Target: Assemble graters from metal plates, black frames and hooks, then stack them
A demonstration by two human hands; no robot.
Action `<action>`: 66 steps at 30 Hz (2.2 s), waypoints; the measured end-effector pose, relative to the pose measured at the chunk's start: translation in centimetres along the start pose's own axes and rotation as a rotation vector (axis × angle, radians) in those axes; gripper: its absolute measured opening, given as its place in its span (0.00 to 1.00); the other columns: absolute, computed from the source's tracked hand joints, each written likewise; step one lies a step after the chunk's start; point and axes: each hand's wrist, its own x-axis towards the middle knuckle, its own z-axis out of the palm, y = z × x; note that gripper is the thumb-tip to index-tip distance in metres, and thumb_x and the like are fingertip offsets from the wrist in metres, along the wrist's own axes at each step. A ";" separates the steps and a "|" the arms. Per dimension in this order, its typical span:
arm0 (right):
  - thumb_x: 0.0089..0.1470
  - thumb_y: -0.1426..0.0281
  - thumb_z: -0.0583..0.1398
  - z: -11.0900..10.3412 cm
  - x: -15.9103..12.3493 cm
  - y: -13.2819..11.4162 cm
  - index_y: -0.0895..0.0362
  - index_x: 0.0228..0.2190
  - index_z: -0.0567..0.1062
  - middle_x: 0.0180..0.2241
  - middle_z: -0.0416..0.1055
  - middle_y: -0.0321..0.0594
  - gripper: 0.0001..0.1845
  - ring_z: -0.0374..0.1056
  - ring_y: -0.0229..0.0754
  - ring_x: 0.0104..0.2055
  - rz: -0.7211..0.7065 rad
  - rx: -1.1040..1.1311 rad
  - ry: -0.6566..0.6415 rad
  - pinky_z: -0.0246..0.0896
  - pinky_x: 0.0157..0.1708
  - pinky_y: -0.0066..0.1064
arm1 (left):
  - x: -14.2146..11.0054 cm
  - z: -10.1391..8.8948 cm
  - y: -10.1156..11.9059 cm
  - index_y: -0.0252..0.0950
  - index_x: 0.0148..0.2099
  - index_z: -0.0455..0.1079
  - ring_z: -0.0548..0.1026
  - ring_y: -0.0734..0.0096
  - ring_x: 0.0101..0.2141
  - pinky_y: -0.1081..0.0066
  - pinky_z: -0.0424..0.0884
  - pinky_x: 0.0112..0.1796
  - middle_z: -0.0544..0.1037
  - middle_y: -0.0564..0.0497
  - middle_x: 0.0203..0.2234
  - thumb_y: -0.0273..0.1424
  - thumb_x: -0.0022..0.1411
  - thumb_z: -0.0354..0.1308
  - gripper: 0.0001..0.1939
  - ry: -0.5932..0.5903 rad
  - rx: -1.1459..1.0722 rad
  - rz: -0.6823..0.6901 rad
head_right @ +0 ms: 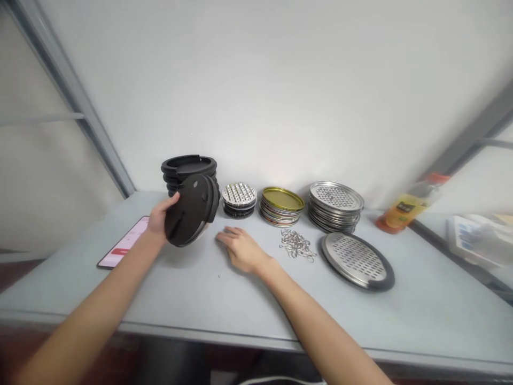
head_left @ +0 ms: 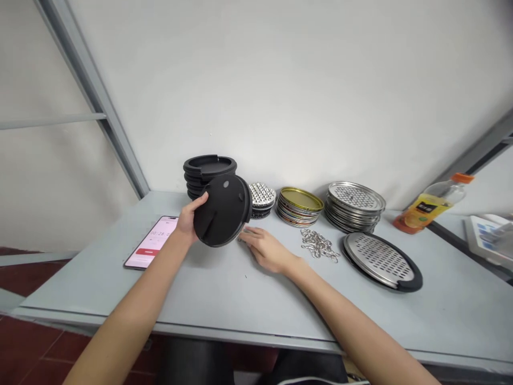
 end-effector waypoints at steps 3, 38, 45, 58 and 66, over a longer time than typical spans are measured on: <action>0.53 0.80 0.52 0.0 -0.3 0.4 0.56 0.36 0.75 0.39 0.76 0.45 0.16 0.69 0.46 0.44 0.046 -0.139 -0.039 0.56 0.53 0.42 | 0.2 0.0 -0.6 0.32 0.45 0.76 0.79 0.52 0.40 0.58 0.75 0.42 0.81 0.42 0.39 0.42 0.51 0.65 0.22 -0.050 0.101 -0.051; 0.44 0.66 0.68 -4.4 -2.3 2.6 0.53 0.40 0.74 0.37 0.77 0.39 0.19 0.72 0.37 0.36 0.762 1.323 0.439 0.68 0.36 0.29 | -0.3 1.4 -4.5 0.39 0.60 0.65 0.63 0.58 0.59 0.58 0.58 0.60 0.69 0.48 0.57 0.43 0.64 0.52 0.25 -0.470 1.361 0.445; 0.41 0.67 0.70 -3.9 -2.3 2.7 0.54 0.39 0.76 0.38 0.77 0.40 0.20 0.75 0.39 0.35 0.760 1.297 0.388 0.68 0.37 0.30 | -0.5 1.8 -5.9 0.37 0.61 0.64 0.63 0.59 0.60 0.58 0.60 0.59 0.67 0.47 0.58 0.43 0.66 0.48 0.26 -0.411 1.410 0.434; 0.36 0.65 0.72 -4.0 -1.9 2.4 0.56 0.31 0.79 0.32 0.77 0.37 0.16 0.71 0.36 0.34 0.841 1.294 0.466 0.64 0.35 0.28 | -1.6 4.5 -5.2 0.36 0.36 0.78 0.79 0.55 0.33 0.63 0.70 0.34 0.81 0.43 0.30 0.43 0.69 0.42 0.26 -0.002 1.576 0.417; 0.35 0.68 0.72 -4.0 -2.1 2.9 0.55 0.30 0.79 0.28 0.75 0.34 0.15 0.70 0.33 0.32 0.877 1.414 0.538 0.64 0.32 0.25 | -1.3 2.1 -3.7 0.37 0.48 0.75 0.76 0.60 0.44 0.65 0.69 0.46 0.79 0.46 0.44 0.44 0.63 0.53 0.20 -0.318 1.346 0.502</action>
